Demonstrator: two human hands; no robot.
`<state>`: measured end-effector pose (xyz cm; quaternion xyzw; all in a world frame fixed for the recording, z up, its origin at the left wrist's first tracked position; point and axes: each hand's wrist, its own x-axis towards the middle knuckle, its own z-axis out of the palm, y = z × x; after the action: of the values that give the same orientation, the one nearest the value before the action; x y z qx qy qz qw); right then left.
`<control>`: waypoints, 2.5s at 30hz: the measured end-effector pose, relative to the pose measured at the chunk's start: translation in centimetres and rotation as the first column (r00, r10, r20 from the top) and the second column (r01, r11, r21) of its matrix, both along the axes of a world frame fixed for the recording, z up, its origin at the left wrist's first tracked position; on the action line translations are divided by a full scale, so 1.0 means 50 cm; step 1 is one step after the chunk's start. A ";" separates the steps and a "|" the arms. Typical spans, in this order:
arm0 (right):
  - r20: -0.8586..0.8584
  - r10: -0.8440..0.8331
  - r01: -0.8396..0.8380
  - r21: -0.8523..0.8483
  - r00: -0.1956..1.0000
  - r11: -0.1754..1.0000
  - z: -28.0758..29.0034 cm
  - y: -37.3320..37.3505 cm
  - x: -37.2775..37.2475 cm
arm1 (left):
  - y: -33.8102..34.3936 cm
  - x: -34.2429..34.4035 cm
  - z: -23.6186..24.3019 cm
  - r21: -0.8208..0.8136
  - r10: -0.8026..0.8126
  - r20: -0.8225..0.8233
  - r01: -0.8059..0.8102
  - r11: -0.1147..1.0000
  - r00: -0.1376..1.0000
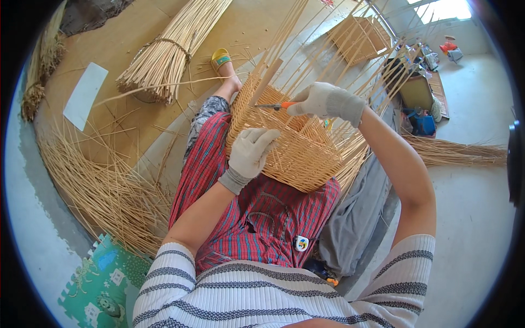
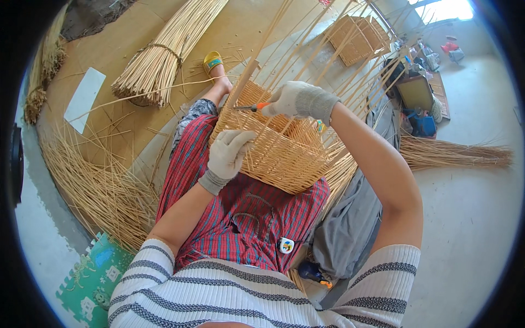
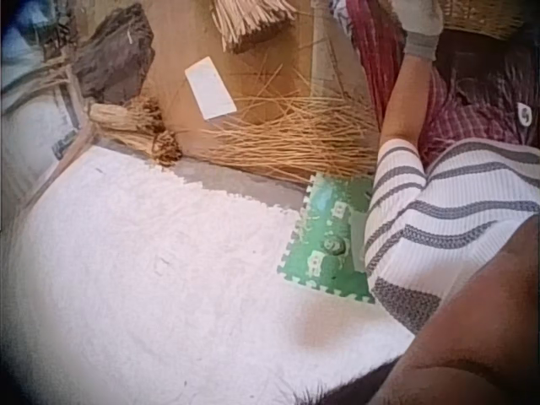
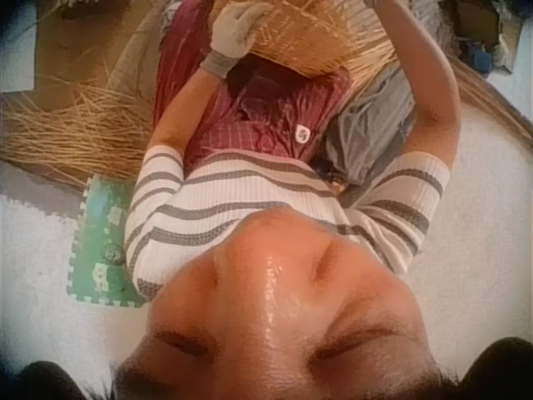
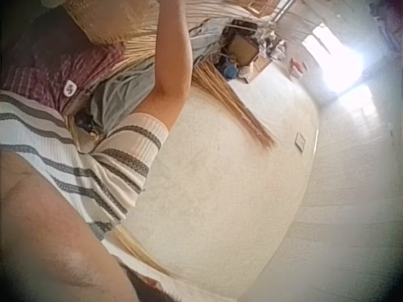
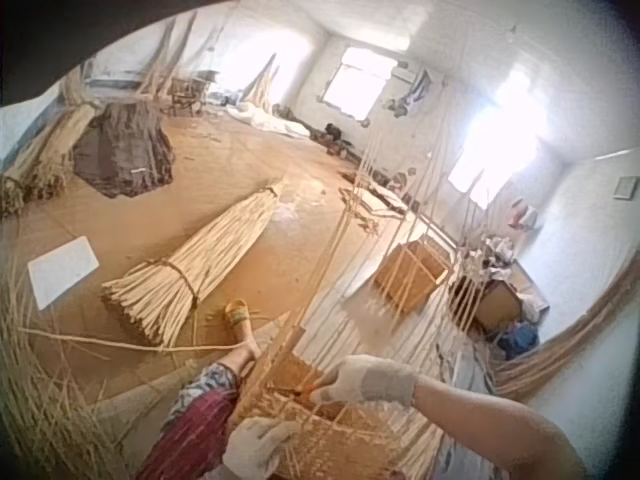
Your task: The recorder is weaving a rectangular basket using long plant stalks, later using clippers to trim them.
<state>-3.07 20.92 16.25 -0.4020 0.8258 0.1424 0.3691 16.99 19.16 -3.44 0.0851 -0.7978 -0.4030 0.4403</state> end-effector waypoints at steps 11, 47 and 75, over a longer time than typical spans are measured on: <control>-0.567 0.167 -0.475 -0.454 0.807 0.753 -0.028 0.141 0.088 | -0.005 0.082 0.008 0.091 0.038 -0.096 -0.030 0.995 0.995; -0.629 0.054 -0.476 -0.526 0.775 0.705 -0.152 0.172 0.062 | 0.038 -0.018 0.056 0.093 -0.091 -0.053 0.096 0.991 0.994; -0.639 -0.076 -0.444 -0.610 0.766 0.656 -0.246 0.217 0.160 | 0.052 0.119 0.022 0.215 -0.412 0.145 0.377 0.901 0.900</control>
<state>4.94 31.78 3.94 -0.5324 0.8354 -0.0391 -0.1308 22.93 21.75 -2.33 -0.0016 -0.7961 -0.5453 0.2625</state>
